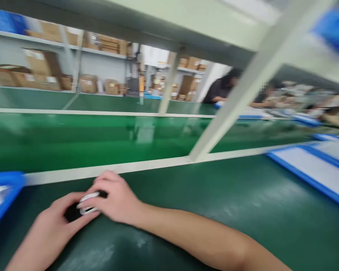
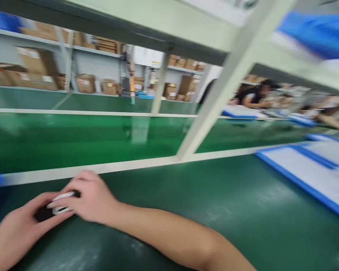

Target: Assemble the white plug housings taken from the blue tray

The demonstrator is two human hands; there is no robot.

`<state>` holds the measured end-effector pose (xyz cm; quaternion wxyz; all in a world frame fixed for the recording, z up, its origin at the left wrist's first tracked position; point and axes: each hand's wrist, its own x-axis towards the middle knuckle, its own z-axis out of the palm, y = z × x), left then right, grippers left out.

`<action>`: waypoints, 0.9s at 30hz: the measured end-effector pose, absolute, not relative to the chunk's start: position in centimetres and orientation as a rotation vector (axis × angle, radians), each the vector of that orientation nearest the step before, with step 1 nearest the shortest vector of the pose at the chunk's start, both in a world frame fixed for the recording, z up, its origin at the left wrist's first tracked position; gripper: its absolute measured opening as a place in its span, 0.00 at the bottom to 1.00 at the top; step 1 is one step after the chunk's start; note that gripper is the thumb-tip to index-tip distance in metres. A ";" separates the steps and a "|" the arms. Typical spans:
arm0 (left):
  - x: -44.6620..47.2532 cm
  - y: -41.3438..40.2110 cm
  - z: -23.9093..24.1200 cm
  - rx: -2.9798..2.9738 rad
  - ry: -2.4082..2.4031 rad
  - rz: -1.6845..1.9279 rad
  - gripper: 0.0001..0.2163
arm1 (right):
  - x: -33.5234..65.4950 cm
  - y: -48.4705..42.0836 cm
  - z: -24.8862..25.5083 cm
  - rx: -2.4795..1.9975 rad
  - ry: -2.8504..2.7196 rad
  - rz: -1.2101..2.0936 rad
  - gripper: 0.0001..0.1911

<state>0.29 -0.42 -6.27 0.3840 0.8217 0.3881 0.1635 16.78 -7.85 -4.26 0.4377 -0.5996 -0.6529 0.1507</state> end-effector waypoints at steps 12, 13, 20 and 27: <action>0.0 0.1 -4.5 1.960 0.854 0.498 0.10 | 18.6 -6.8 -2.9 -1.444 -1.774 0.489 0.09; -0.1 0.1 -4.6 1.944 0.852 0.507 0.09 | 18.6 -6.7 -2.9 -1.443 -1.811 0.470 0.10; -0.2 0.2 -4.8 1.898 0.834 0.566 0.09 | 18.5 -6.5 -2.6 -1.409 -1.950 0.368 0.09; 0.0 0.6 -5.3 1.918 0.817 0.573 0.11 | 18.4 -6.5 -2.5 -1.425 -2.027 0.303 0.06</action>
